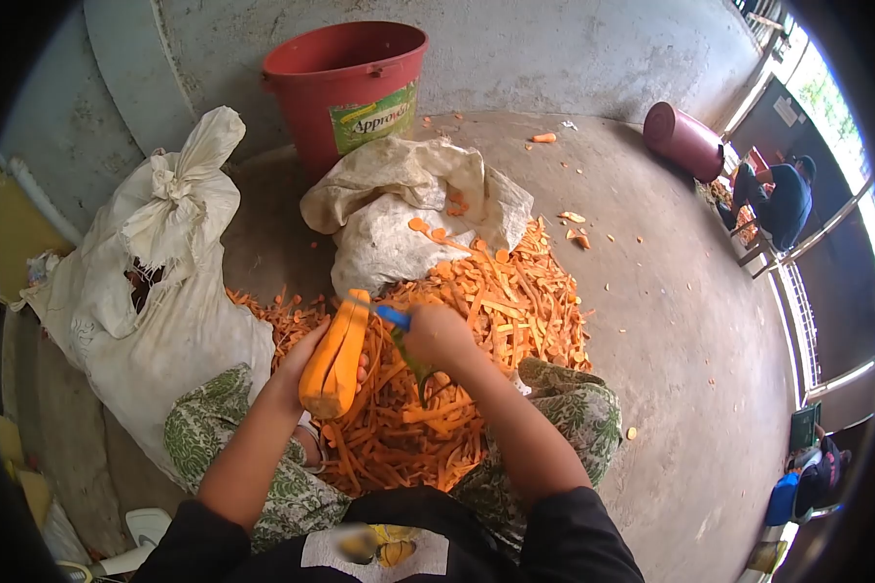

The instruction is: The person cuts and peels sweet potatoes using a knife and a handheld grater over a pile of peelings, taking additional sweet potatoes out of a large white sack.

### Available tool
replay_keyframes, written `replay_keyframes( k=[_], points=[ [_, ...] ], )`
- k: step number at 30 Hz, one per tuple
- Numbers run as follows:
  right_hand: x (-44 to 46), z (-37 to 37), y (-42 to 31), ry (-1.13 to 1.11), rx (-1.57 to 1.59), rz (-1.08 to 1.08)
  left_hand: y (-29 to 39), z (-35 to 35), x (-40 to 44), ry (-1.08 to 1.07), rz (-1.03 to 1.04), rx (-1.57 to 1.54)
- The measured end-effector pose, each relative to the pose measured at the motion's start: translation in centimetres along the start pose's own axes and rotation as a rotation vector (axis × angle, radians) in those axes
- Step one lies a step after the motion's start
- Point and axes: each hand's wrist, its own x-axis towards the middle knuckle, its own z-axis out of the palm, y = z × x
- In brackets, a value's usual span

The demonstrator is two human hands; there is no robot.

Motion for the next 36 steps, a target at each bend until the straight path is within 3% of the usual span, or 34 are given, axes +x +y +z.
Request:
replay_keyframes(
  k=[4,6,9,12,14,15,18,20,21,28,31,33,36],
  points=[
    [-1.5,0.6,-1.0,-0.092,-0.089,-0.170,0.1,0.1,0.1,0.030,-0.010,-0.015],
    [-2.1,0.5,-1.2,-0.106,-0.095,-0.182,0.1,0.9,-0.4,0.014,0.094,-0.012],
    [-2.3,0.5,-1.0,-0.095,-0.107,-0.215,-0.1,-0.5,0.7,0.038,0.073,0.032],
    [-1.8,1.2,0.2,-0.119,-0.110,-0.118,-0.4,-0.5,1.1,0.066,-0.094,0.000],
    [-1.0,1.1,0.9,-0.057,-0.051,0.065,-0.6,-0.2,1.0,-0.003,-0.107,0.003],
    [-0.7,1.1,1.4,-0.055,-0.050,0.067,-0.7,-0.1,0.9,-0.069,-0.116,0.004],
    [-0.5,0.8,1.8,-0.031,-0.021,0.100,-0.8,0.6,0.6,-0.009,-0.103,0.026],
    [-1.6,0.2,1.0,-0.182,-0.035,-0.124,-0.6,0.6,0.9,0.053,-0.126,0.029],
    [-1.8,0.4,1.0,-0.184,-0.037,-0.127,-0.6,0.5,1.0,0.117,-0.150,0.030],
    [-1.0,-0.3,2.5,-0.046,-0.213,0.124,-0.9,0.1,0.8,-0.050,-0.094,0.048],
    [-1.5,-0.1,2.1,-0.089,-0.132,-0.002,-0.8,-0.1,1.1,-0.052,-0.077,0.078],
    [-2.2,1.0,1.9,-0.156,0.009,-0.152,-0.8,-0.2,1.3,0.104,-0.077,0.080],
    [-3.3,0.3,0.6,-0.265,-0.090,-0.131,-0.8,0.6,0.9,0.080,0.019,0.114]
  ],
)
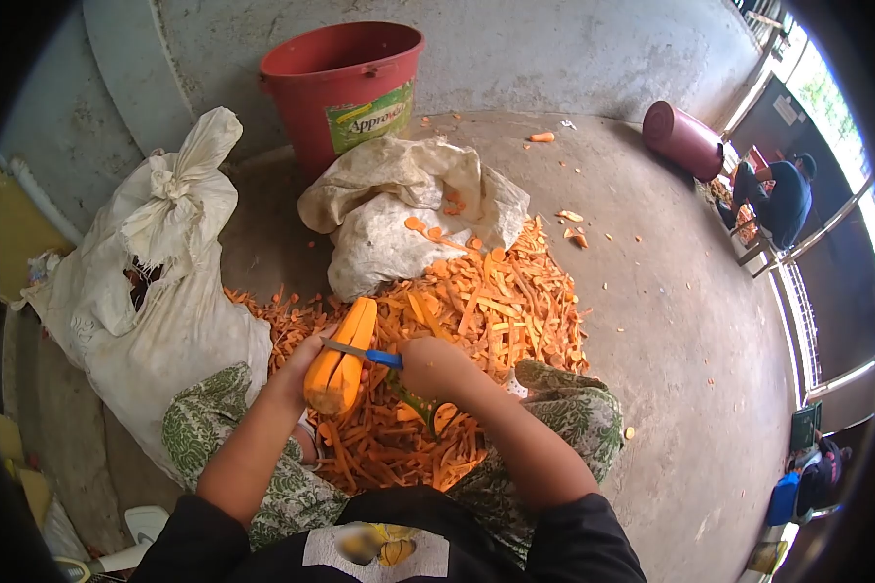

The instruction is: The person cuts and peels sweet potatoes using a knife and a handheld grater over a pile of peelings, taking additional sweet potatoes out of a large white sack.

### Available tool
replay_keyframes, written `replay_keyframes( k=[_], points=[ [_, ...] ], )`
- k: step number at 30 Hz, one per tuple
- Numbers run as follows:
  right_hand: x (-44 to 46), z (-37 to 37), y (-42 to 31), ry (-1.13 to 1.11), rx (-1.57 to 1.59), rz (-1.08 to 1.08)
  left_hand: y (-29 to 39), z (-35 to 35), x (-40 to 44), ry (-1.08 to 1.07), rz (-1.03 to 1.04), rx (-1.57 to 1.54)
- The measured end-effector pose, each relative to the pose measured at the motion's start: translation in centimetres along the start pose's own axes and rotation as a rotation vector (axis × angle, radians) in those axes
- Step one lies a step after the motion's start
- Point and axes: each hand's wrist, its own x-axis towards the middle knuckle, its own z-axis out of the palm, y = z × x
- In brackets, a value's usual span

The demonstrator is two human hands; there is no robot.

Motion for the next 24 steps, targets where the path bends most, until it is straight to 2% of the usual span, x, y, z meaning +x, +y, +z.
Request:
replay_keyframes(
  k=[1,3,7,8,10,13,17,19,24],
  points=[
    [0.0,0.1,0.0,-0.001,0.001,0.000,0.0,0.1,-0.1,0.001,-0.001,-0.001],
    [0.1,0.3,0.2,0.039,-0.029,0.016,0.0,0.3,-0.3,-0.017,-0.147,-0.056],
    [0.5,0.3,0.5,0.040,-0.061,0.114,-0.5,0.3,-0.7,-0.055,-0.210,-0.041],
    [0.1,0.2,0.2,0.013,-0.004,0.065,-0.3,0.4,-0.7,-0.055,-0.209,-0.040],
    [-0.3,0.2,-0.2,-0.013,0.050,0.014,0.0,0.5,-0.7,-0.010,-0.018,0.067],
    [-0.7,0.5,-0.4,-0.032,0.034,-0.079,-0.1,-1.0,0.3,-0.061,-0.107,-0.048],
    [-0.4,1.0,0.0,-0.050,0.014,-0.015,-0.3,-0.5,0.2,-0.056,-0.077,-0.015],
    [0.2,1.2,0.5,-0.055,-0.007,0.022,-0.1,0.3,-0.4,-0.019,-0.198,0.035],
    [1.2,1.4,1.3,0.033,0.007,0.065,-0.3,0.0,-0.2,-0.021,-0.181,0.057]
  ],
)
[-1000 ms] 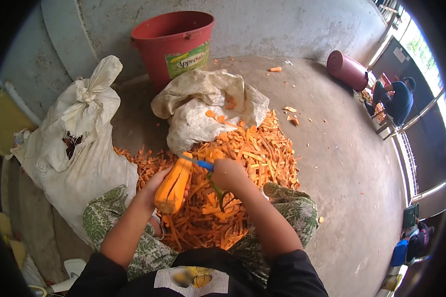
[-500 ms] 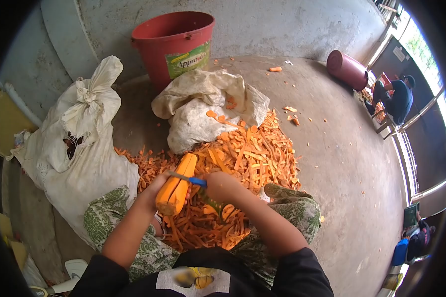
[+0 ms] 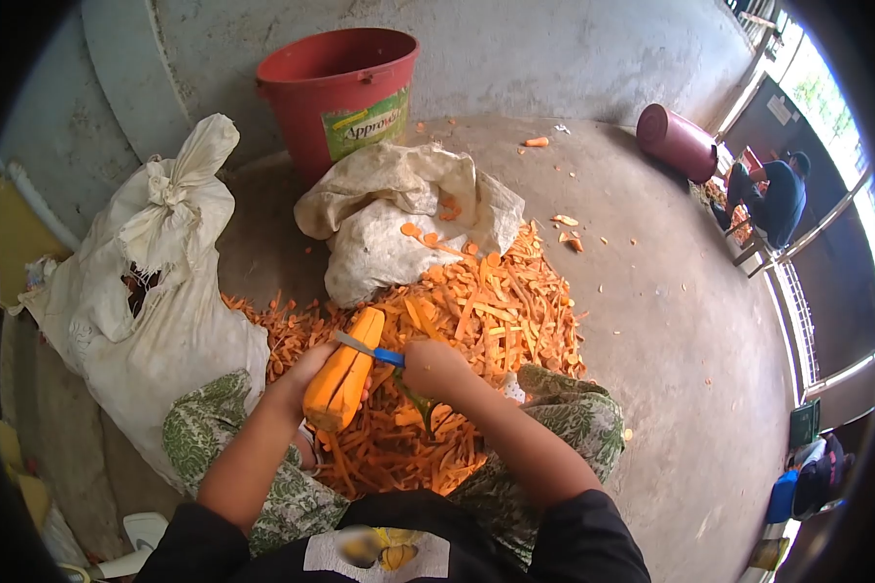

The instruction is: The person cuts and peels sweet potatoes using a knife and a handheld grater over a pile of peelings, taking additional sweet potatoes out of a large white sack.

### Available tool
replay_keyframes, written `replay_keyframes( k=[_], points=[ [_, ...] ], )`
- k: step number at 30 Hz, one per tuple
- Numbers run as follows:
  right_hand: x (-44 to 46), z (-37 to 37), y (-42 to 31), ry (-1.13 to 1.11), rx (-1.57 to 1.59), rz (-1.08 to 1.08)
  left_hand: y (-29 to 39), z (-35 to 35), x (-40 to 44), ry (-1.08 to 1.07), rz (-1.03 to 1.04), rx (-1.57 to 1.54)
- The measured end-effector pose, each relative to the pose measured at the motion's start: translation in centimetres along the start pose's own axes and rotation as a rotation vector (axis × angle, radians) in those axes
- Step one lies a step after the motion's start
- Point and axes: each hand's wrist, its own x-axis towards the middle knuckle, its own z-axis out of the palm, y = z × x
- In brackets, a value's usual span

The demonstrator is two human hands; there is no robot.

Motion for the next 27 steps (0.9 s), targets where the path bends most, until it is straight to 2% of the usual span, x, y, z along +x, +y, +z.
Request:
replay_keyframes(
  k=[13,15,17,21,24,25,26,27],
  points=[
    [3.1,0.4,1.1,0.017,-0.098,0.073,-0.7,-0.6,-0.5,-0.034,0.042,-0.005],
    [4.8,0.1,4.0,0.052,-0.068,0.305,-0.7,0.6,-2.2,-0.061,-0.040,0.026],
    [5.7,0.0,7.6,0.116,-0.025,0.356,-1.1,1.1,-3.0,-0.163,-0.155,0.011],
    [5.4,-0.9,6.8,0.201,-0.020,0.418,-0.7,0.0,-2.3,-0.146,-0.063,0.003],
    [4.5,-2.1,3.9,0.168,-0.029,0.382,-0.4,-0.4,-2.0,-0.162,-0.040,-0.033],
    [3.7,-2.0,3.0,0.241,0.011,0.272,-0.3,-0.7,-1.8,-0.162,-0.038,-0.032],
    [2.9,-2.1,1.9,0.243,0.011,0.271,-0.3,-1.1,-1.4,-0.131,0.013,-0.048],
    [2.3,-2.2,0.7,0.184,-0.009,0.173,-0.2,-1.5,-1.2,-0.098,0.066,-0.066]
  ],
)
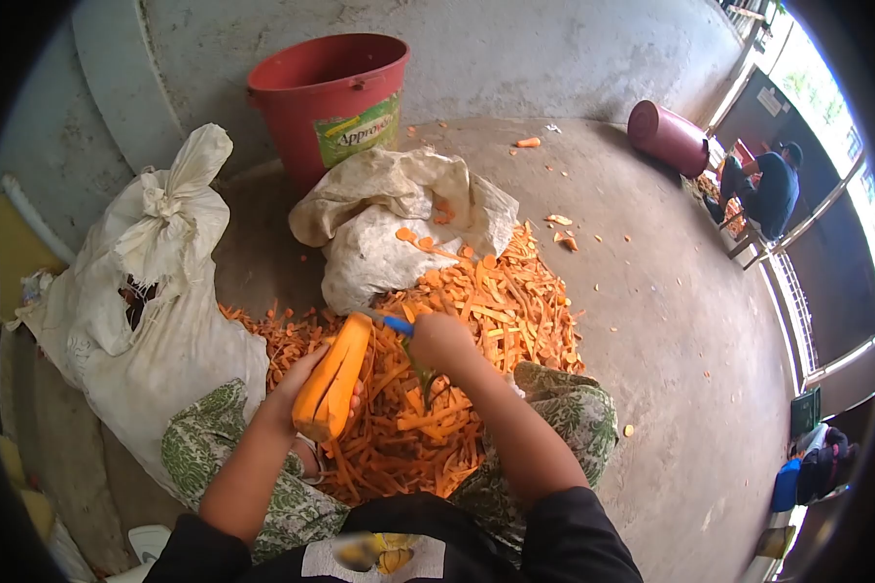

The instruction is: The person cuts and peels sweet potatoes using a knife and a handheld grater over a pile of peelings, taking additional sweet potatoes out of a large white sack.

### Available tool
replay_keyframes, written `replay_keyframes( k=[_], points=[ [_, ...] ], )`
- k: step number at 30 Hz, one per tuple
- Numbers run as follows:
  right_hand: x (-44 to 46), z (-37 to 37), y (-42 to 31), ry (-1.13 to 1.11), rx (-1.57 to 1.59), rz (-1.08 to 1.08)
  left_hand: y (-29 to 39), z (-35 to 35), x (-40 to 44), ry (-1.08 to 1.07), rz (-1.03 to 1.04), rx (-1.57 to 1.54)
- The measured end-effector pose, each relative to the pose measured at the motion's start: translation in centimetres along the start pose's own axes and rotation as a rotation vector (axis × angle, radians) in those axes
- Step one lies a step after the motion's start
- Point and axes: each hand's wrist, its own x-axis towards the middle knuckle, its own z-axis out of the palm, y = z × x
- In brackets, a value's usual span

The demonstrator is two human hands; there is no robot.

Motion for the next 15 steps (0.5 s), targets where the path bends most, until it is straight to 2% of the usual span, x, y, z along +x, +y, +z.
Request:
replay_keyframes(
  k=[1,4,7,15],
  points=[
    [-0.6,0.0,-0.9,-0.057,-0.018,-0.101,0.3,-0.2,0.0,0.002,0.006,-0.002],
    [-1.9,0.9,-2.0,-0.058,-0.041,-0.195,1.0,-0.4,0.2,-0.011,0.006,-0.048],
    [-2.9,0.1,-2.7,-0.163,-0.028,-0.210,0.8,-0.2,0.1,-0.019,-0.028,-0.105],
    [-1.8,1.4,-1.1,-0.117,-0.033,-0.153,0.3,0.6,0.0,-0.028,-0.050,-0.016]
  ],
)
